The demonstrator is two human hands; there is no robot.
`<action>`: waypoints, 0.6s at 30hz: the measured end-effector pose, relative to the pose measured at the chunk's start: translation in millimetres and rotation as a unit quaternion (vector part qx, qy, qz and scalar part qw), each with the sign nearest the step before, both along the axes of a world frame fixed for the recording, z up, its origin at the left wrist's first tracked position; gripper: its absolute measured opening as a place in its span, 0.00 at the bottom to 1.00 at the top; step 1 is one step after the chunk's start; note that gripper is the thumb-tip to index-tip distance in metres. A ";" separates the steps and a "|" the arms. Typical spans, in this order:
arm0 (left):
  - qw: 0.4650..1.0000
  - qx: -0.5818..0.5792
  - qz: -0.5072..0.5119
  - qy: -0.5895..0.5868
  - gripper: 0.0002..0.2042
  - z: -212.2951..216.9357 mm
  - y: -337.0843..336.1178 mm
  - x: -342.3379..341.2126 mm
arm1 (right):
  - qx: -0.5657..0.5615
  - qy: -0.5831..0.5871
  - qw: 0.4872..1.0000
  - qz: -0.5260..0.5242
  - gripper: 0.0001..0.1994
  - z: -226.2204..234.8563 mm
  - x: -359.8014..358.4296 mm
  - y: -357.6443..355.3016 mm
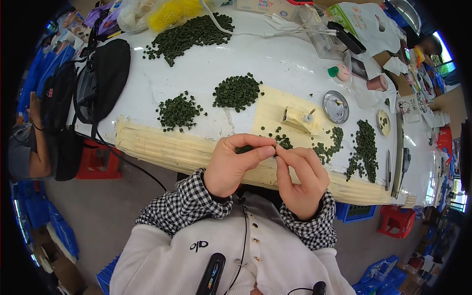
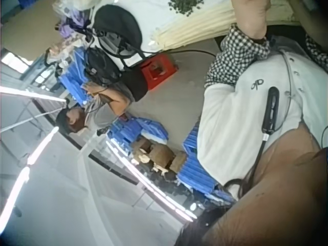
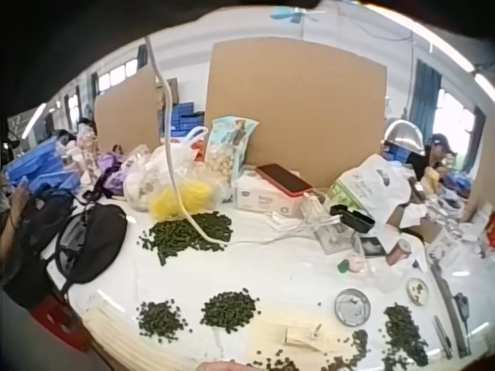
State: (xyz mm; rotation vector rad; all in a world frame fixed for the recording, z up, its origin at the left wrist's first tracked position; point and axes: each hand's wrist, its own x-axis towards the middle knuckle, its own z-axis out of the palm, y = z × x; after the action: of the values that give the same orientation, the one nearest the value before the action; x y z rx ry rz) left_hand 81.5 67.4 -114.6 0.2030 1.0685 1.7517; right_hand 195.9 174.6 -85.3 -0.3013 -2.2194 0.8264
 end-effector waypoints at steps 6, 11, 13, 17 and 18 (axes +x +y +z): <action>0.993 0.046 -0.087 -0.059 0.09 2.5 -1.5 -5.4 | -0.166 0.000 0.982 0.090 0.09 1.7 6.0 17.0; 0.984 0.084 -0.126 -0.093 0.10 -2.0 -1.5 -6.5 | -0.149 -0.003 0.984 0.099 0.08 -0.4 7.4 14.7; 0.985 0.069 -0.133 -0.081 0.08 -2.5 -1.6 -6.6 | -0.110 -0.004 0.991 0.077 0.09 0.7 6.8 13.5; 0.988 0.066 -0.137 -0.040 0.08 3.2 -4.6 -8.9 | -0.054 -0.015 0.997 0.056 0.09 2.4 7.0 13.1; 0.988 0.062 -0.140 -0.029 0.08 4.5 -5.3 -9.5 | -0.054 -0.016 0.997 0.056 0.09 2.1 7.7 13.1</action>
State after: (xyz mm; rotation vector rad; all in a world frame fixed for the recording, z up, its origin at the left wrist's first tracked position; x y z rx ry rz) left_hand 72.1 62.1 -110.1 0.3613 0.8447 1.5600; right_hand 203.6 187.7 -83.1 -0.2446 -2.2429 1.0112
